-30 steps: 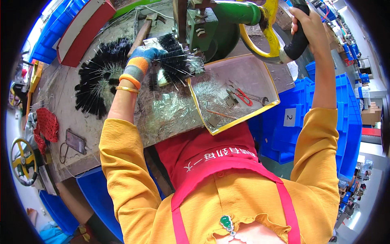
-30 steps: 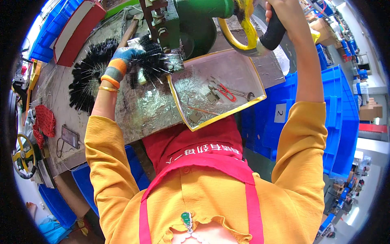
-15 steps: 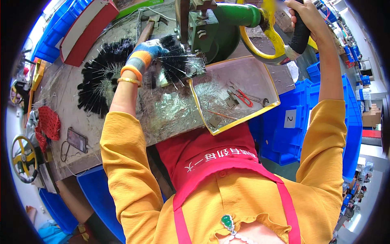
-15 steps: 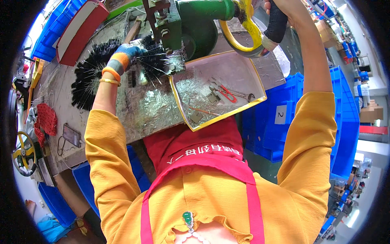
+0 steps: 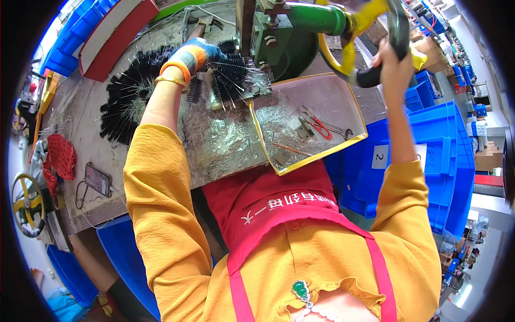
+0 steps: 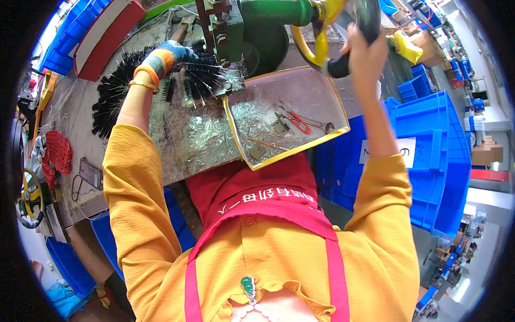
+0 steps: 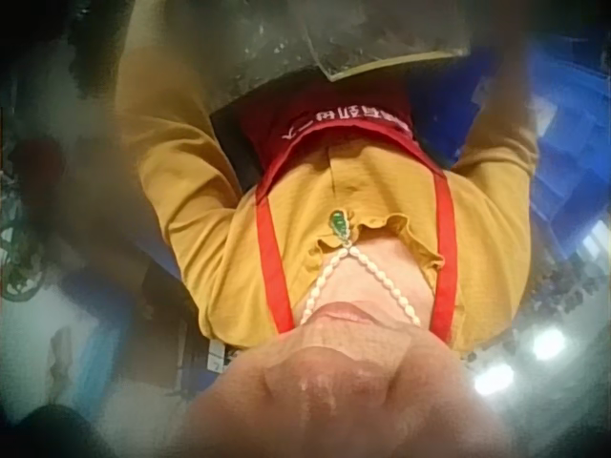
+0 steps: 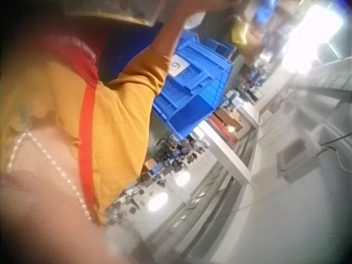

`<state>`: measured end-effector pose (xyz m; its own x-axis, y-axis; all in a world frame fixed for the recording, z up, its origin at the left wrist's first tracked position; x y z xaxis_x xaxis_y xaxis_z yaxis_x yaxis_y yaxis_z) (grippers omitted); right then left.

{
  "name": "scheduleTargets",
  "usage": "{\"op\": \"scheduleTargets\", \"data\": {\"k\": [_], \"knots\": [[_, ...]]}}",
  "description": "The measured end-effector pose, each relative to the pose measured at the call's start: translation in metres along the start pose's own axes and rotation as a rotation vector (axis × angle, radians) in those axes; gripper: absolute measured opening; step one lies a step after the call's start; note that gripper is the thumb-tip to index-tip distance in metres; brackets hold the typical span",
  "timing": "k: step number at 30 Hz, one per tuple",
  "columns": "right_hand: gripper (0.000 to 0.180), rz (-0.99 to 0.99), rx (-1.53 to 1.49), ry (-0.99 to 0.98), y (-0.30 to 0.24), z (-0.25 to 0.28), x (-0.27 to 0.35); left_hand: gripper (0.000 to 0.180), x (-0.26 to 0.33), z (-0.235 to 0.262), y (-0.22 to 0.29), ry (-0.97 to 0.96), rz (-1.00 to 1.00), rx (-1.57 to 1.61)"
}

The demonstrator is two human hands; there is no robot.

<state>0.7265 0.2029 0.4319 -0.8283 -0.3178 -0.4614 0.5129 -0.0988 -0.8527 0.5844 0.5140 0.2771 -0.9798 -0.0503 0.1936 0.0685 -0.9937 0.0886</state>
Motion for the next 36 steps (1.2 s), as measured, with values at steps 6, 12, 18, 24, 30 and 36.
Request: {"op": "scheduleTargets", "data": {"k": [6,12,18,24,30,36], "knots": [[0.014,0.005,-0.129,-0.017,0.003,-0.003,0.016,0.038,0.013,-0.011,-0.006,-0.016,-0.056,0.247],[0.013,-0.01,-0.162,0.069,0.007,0.005,0.018,0.011,0.052,-0.047,-0.017,0.23,0.302,1.435],[0.015,0.04,-0.167,0.118,0.017,0.008,0.028,0.008,0.054,-0.04,-0.011,0.405,0.25,1.51],[0.015,-0.104,0.072,-0.13,-0.008,0.0,-0.021,0.011,0.068,-0.031,0.0,0.408,0.448,1.447],[0.015,-0.222,0.315,-0.195,-0.055,-0.017,-0.048,0.019,0.062,-0.016,-0.007,0.56,0.49,1.277],[0.012,-0.215,0.359,-0.348,-0.06,-0.038,-0.083,0.021,0.05,-0.025,-0.028,0.515,0.464,1.165]]}}
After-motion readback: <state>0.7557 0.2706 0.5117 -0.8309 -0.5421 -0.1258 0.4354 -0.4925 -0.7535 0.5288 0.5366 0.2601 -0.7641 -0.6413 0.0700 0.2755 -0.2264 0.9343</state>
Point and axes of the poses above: each hand's wrist, its own x-axis away from the middle knuckle, its own z-axis out of the back of the hand, y = z × x, the point moved 10 cm from there along -x, towards the middle knuckle, and after that the axes turned 5 degrees about -z, right-handed, at the moved point
